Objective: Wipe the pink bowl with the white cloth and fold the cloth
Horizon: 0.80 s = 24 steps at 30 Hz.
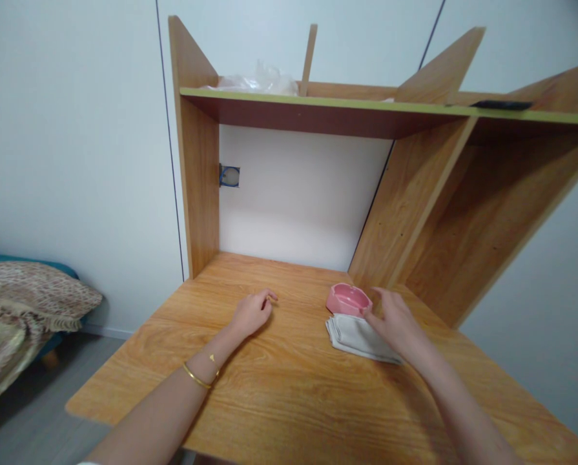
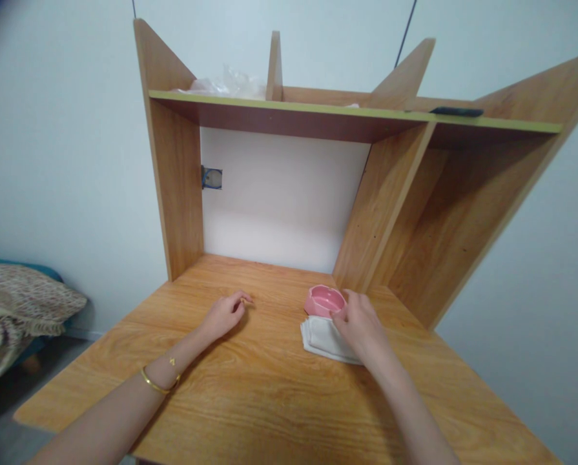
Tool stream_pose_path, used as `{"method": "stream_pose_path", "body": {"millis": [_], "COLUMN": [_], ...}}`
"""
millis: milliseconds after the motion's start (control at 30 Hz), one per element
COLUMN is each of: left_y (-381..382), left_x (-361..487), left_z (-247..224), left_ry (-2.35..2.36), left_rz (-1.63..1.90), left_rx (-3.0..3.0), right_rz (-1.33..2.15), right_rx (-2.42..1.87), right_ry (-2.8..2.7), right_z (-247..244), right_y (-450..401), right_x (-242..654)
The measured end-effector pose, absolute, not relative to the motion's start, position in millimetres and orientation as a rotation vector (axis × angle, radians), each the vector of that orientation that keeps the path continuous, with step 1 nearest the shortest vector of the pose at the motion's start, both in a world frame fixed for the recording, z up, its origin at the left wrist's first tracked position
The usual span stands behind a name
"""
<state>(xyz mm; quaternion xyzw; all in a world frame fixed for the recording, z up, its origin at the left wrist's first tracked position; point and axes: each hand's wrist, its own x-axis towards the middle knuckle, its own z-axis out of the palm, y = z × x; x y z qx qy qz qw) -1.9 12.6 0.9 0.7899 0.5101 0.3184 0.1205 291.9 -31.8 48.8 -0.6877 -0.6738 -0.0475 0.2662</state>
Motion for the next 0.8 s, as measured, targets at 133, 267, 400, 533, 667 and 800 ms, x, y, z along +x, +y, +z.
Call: {"method": "stream_pose_path", "body": {"millis": [133, 267, 400, 533, 667, 800], "left_y": [13, 15, 17, 17, 15, 16], "left_x": [-1, 0, 0, 0, -2, -5], "left_z": [0, -7, -14, -14, -14, -16], "left_ry": [1.441, 1.342, 1.309, 1.334, 1.311, 1.272], "left_rz": [0.959, 0.921, 0.783, 0.634, 0.460, 0.350], "left_rx": [2.314, 2.365, 2.488, 2.524, 2.500, 2.492], "right_rz": [-0.052, 0.213, 0.347, 0.396, 0.473, 0.478], "right_rx": [-1.716, -1.619, -1.582, -1.600, -1.606, -1.629], "right_ry": [-2.018, -2.261, -2.360, -2.373, -2.346, -2.336], "right_z": [46, 19, -5, -15, -18, -19], "right_y": [-25, -16, -13, -16, -15, -14], "right_x": [232, 189, 181, 188, 190, 188]}}
